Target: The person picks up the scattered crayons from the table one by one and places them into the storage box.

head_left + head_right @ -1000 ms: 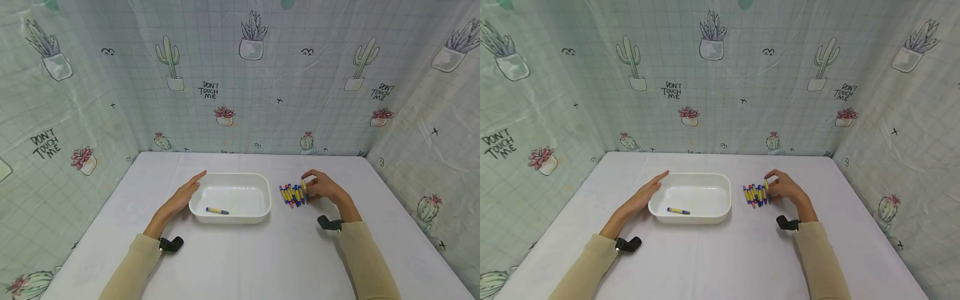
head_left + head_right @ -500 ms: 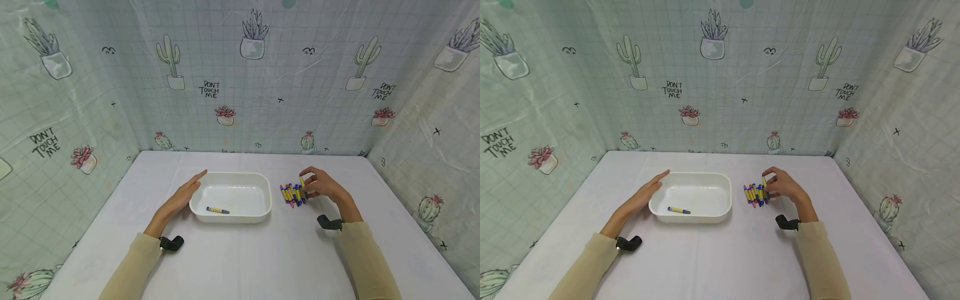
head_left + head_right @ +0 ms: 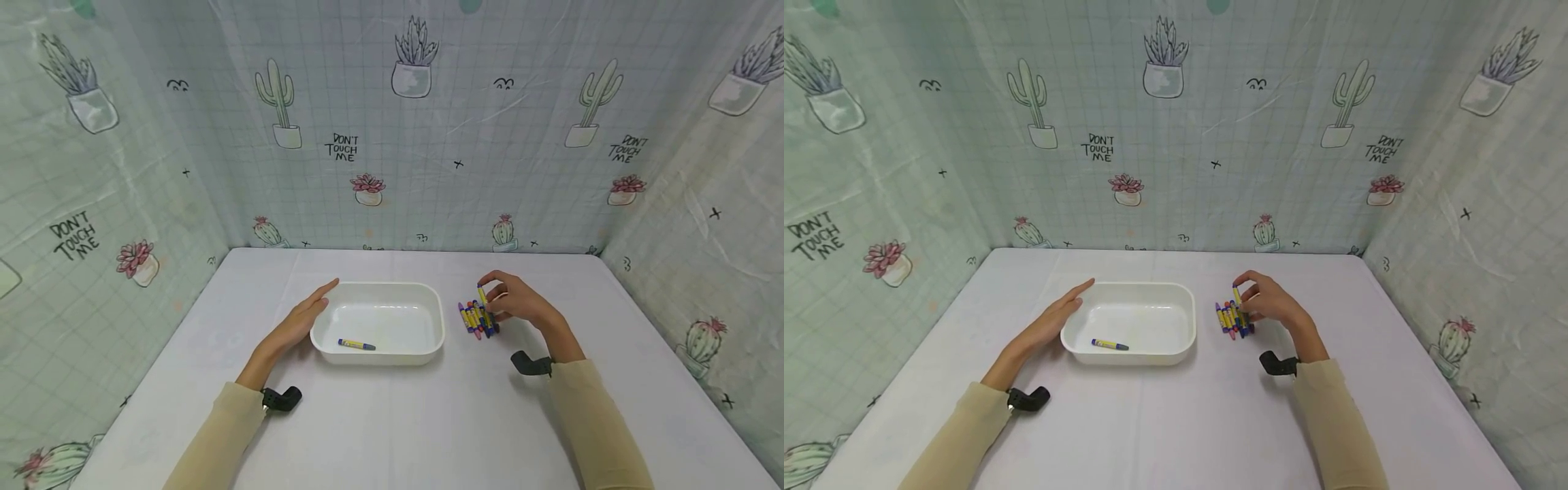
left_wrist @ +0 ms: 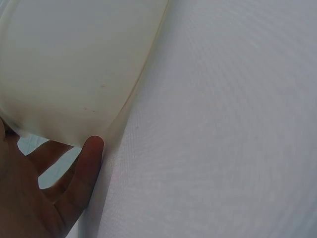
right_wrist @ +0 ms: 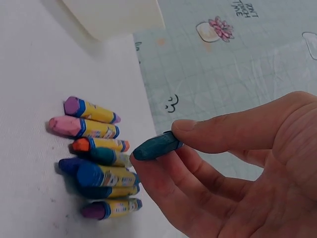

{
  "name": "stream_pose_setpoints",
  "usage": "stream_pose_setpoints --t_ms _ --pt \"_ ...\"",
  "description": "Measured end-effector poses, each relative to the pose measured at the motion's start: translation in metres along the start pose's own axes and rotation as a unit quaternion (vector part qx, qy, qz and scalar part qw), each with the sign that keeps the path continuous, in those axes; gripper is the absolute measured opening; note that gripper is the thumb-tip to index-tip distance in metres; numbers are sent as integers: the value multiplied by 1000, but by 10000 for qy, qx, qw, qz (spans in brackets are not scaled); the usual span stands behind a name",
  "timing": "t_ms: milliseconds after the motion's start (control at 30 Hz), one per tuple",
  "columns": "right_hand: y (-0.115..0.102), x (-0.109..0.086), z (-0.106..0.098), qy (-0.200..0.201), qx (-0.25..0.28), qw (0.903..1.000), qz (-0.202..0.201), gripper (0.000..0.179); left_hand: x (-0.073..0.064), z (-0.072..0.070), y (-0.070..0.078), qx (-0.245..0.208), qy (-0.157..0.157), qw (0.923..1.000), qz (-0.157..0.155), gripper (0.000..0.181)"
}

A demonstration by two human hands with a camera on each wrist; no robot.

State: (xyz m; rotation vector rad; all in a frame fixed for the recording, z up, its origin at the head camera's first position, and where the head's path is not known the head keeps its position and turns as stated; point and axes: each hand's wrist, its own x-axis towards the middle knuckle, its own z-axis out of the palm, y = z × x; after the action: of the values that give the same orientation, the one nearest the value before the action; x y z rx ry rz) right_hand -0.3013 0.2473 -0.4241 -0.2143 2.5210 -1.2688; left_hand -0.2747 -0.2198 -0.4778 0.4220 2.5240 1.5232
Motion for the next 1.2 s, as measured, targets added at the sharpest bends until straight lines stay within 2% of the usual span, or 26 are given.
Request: stream_pose_setpoints --t_ms 267,367,800,1000,1200 --pt "-23 6 5 -182 -278 9988 -357 50 0 0 2 43 27 10000 -69 51" --pt "-36 9 7 -285 -307 9976 -553 51 -1 0 3 23 34 9999 -110 51" --pt "-97 25 29 -856 -594 9905 -892 51 -3 -1 3 -48 4 9999 -99 51" --pt "-116 40 46 -1345 -792 9811 -1145 49 -3 -2 3 -43 13 9998 -171 51" --pt "-129 54 64 -1960 -1042 9658 -1336 49 -2 -1 3 -24 14 9999 -149 51"
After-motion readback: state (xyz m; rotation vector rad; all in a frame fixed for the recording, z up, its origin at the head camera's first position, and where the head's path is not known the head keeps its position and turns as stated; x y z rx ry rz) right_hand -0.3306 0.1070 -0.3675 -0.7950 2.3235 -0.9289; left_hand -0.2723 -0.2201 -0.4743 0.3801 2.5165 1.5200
